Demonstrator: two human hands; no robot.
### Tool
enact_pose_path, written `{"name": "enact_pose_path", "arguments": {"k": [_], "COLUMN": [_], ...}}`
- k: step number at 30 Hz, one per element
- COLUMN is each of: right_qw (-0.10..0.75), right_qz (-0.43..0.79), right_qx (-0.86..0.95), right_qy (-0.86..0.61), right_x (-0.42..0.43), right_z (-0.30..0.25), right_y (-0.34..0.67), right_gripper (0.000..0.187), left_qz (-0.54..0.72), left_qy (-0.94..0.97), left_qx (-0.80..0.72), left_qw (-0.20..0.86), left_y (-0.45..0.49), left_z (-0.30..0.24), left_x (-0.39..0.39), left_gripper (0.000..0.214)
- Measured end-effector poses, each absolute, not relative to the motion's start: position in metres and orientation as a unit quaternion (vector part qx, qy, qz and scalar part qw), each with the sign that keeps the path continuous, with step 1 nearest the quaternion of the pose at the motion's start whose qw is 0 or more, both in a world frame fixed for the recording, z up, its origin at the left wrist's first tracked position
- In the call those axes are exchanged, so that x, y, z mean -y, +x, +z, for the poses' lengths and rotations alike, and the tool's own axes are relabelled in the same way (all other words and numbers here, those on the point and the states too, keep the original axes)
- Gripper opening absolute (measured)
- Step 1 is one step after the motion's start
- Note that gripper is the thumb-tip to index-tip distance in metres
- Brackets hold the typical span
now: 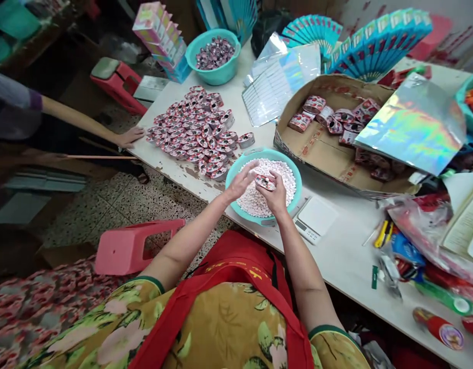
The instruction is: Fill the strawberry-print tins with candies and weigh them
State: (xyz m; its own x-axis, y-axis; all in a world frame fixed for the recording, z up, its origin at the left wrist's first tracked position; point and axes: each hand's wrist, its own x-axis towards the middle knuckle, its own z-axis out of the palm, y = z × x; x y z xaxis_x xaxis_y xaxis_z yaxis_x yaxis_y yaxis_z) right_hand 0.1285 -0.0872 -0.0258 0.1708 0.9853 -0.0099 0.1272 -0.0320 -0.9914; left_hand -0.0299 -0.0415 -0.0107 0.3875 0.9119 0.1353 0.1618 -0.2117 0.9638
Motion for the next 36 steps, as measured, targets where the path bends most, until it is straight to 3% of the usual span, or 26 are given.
{"name": "enact_pose_path", "arguments": {"k": [6,10,13,18,24,27,32,36], "right_qw": [0.507,0.506,0.509,0.551,0.598,0.620,0.643,0.592], "right_qz": [0.347,0.283,0.261,0.286,0.258,0.209,0.123,0.135], "right_qx": [0.491,0.519,0.499,0.388,0.265,0.211,0.149,0.179], "right_qy": [-0.618,-0.629,-0.651,-0.682,-0.711,-0.726,-0.741,-0.774], "right_x": [0.083,0.083,0.085,0.098,0.125,0.144,0.185,0.202], "right_z": [-0.023,-0.016,-0.015,-0.017,-0.011,-0.010,-0.018,-0.044], "right_y": [0.131,0.130,0.127,0.128,0.136,0.149,0.198,0.247], "right_gripper": [0.069,0.047,0.044,0.054,0.062,0.062,0.064,0.059], "left_qz": [0.356,0.395,0.391,0.215,0.069,0.019,0.051,0.144], "left_qy": [0.813,0.790,0.744,0.815,0.895,0.916,0.873,0.712], "left_qx": [-0.341,-0.337,-0.426,-0.419,-0.361,-0.327,-0.387,-0.482], "left_qw": [0.309,0.327,0.335,0.337,0.252,0.233,0.293,0.489], "left_y": [-0.019,-0.037,-0.057,-0.043,0.006,0.007,0.002,0.008], "left_z": [-0.035,-0.032,-0.043,-0.079,-0.082,-0.083,-0.091,-0.088], "left_x": [0.050,0.032,0.004,-0.020,0.009,0.012,0.004,0.000], "left_gripper": [0.051,0.047,0.044,0.034,0.057,0.049,0.025,0.028]}}
